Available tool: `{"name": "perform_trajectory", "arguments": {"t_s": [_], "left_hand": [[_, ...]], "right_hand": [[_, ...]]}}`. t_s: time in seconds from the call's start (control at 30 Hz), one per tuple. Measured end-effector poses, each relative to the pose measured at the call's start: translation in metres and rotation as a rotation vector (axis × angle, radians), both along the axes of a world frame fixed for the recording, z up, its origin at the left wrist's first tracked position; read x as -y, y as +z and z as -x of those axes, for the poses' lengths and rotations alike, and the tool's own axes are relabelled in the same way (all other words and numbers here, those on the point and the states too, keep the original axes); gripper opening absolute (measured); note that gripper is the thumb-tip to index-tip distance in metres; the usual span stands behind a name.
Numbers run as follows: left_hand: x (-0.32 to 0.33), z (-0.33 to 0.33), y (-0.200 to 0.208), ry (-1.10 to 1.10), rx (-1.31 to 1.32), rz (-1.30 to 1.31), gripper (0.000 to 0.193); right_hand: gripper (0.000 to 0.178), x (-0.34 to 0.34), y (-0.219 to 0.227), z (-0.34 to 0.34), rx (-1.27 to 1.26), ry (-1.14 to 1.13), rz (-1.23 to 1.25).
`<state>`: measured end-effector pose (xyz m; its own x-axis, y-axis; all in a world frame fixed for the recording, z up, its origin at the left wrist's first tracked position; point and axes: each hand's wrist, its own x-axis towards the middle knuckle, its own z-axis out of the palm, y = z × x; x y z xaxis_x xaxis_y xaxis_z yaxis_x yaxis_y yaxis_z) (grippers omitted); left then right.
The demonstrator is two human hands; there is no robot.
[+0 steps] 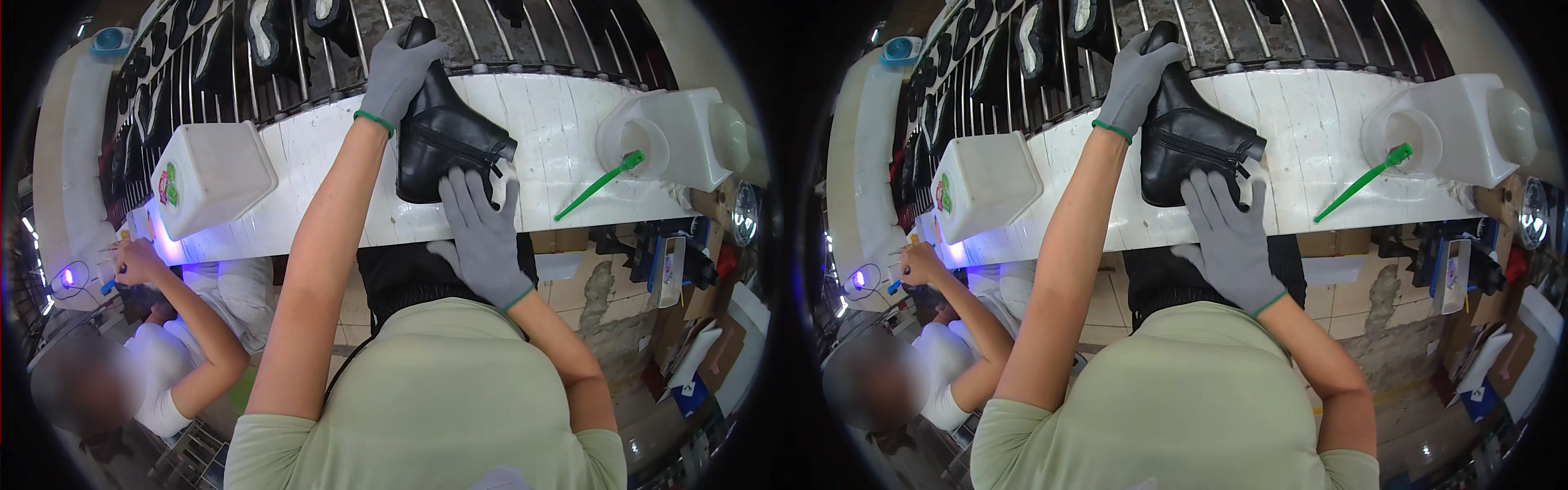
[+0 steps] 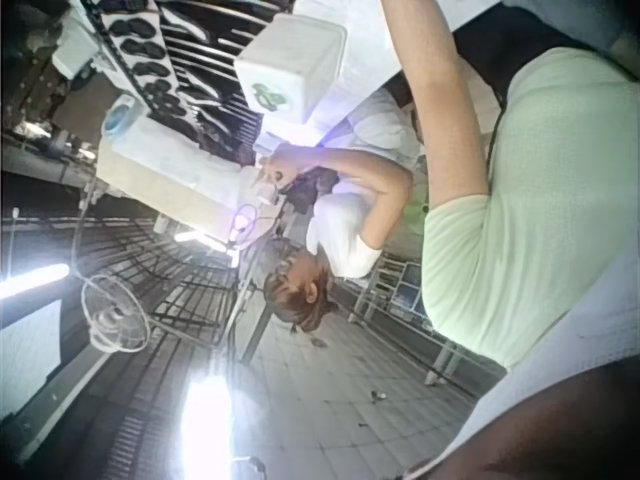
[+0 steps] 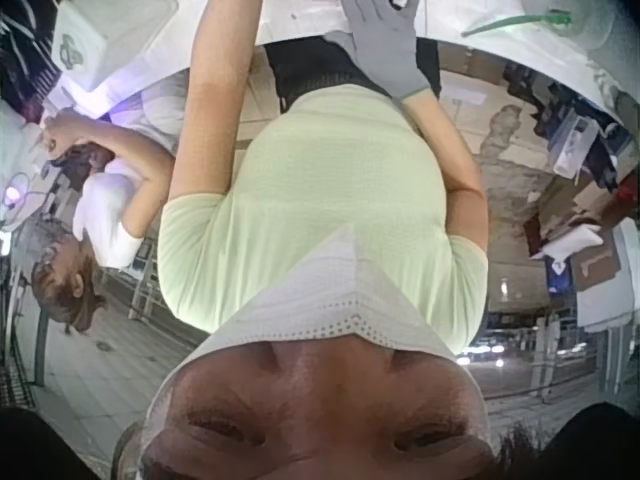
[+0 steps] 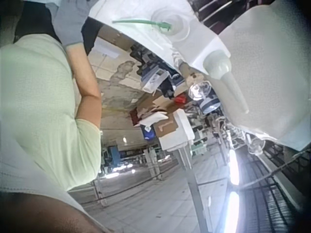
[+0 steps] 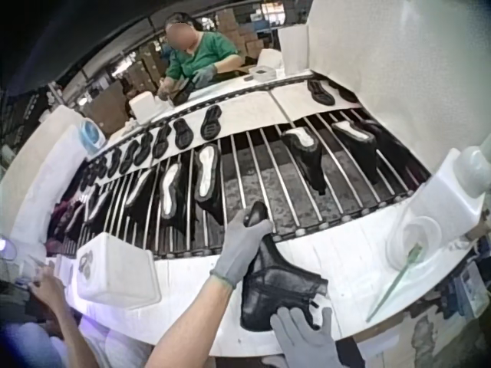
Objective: Applying adhesive to the bottoms of shoe uppers using a brush on a manufacturing line.
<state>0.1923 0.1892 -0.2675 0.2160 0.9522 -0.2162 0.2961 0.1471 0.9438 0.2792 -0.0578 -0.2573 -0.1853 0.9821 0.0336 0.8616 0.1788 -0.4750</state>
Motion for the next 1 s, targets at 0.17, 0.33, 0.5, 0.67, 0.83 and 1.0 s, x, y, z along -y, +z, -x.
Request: {"name": "perform_trajectory", "arguments": {"t_s": [0.17,0.33,0.5,0.67,0.83,1.0], "left_hand": [[-0.001,0.003,-0.009,-0.028,0.067,-0.030,0.077],[0.005,0.003,-0.002,0.006,0.028,-0.083,0.055],[0.000,0.004,-0.002,-0.016,0.049,-0.048,0.064],[-0.002,0.006,-0.001,-0.007,0.030,-0.025,0.073],[0.002,0.005,0.002,-0.020,0.028,0.003,0.074],[-0.002,0.005,-0.002,-0.008,0.034,-0.017,0.073]], "right_hand": [[0.080,-0.033,0.001,0.000,-0.020,0.021,-0.138],[0.080,-0.004,0.009,-0.011,-0.007,0.074,-0.060],[0.074,-0.040,0.001,-0.014,0.012,0.089,-0.161],[0.072,-0.019,0.006,-0.024,0.025,0.143,-0.020],[0.071,-0.025,0.002,-0.016,0.019,0.130,-0.096],[0.068,-0.003,-0.006,-0.016,-0.009,0.101,-0.060]]}}
